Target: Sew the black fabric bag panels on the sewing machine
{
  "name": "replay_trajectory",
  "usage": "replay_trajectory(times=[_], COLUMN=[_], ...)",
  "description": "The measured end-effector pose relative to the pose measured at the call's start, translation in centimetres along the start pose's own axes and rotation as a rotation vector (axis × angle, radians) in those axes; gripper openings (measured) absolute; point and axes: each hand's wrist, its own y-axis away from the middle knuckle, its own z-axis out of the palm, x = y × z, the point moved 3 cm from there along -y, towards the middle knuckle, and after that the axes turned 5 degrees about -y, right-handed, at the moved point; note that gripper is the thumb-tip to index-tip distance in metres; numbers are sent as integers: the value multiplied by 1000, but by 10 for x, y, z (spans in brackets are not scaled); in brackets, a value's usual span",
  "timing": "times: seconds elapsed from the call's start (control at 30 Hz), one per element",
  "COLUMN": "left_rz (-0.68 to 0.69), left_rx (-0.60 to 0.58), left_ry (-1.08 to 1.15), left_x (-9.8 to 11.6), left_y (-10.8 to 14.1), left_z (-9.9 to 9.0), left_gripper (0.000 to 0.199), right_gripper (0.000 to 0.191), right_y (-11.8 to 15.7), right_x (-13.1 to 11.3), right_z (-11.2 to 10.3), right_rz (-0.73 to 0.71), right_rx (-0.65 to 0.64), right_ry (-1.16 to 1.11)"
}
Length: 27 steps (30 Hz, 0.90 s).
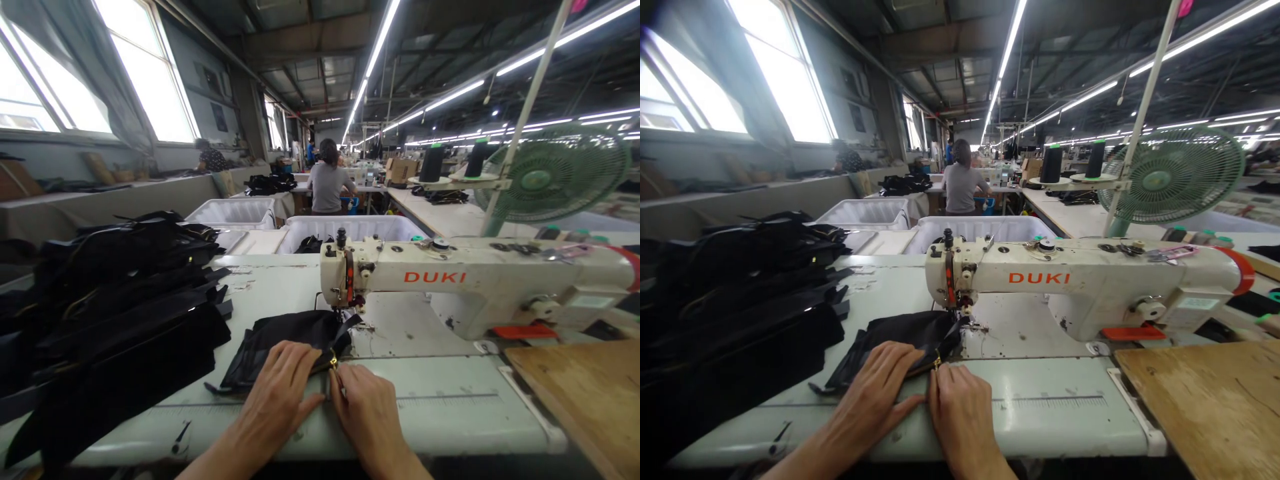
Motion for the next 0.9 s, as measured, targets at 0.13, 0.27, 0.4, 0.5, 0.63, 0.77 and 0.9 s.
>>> replay_trajectory(times=[0.13,0.27,0.4,0.5,0.63,0.77,0.9], left_rz=[-1,-3,-9,-14,-32,-76,-79], left_rx=[98,112,134,133,131,56,102], left_ry=[82,102,108,127,195,226,221], left_x=[11,0,-8,-8,-9,-16,-20], left_y=[-14,-19,-17,-15,-10,-8,-11], left_z=[12,20,27,33,35,37,36], left_gripper=[28,25,25,25,25,30,26], right_gripper=[32,20,7,31,29,22,16], right_y=[-5,-10,-21,-34,-46,-47,-47], right_x=[-1,27,58,68,69,70,72], right_z=[-2,-14,-15,-1,16,19,16], right_rz=[-78,-71,-27,-60,-131,-186,-194], right_rx=[34,-41,-92,-122,-139,-126,-65], right_ry=[-61,-214,-314,-352,-407,-497,-562])
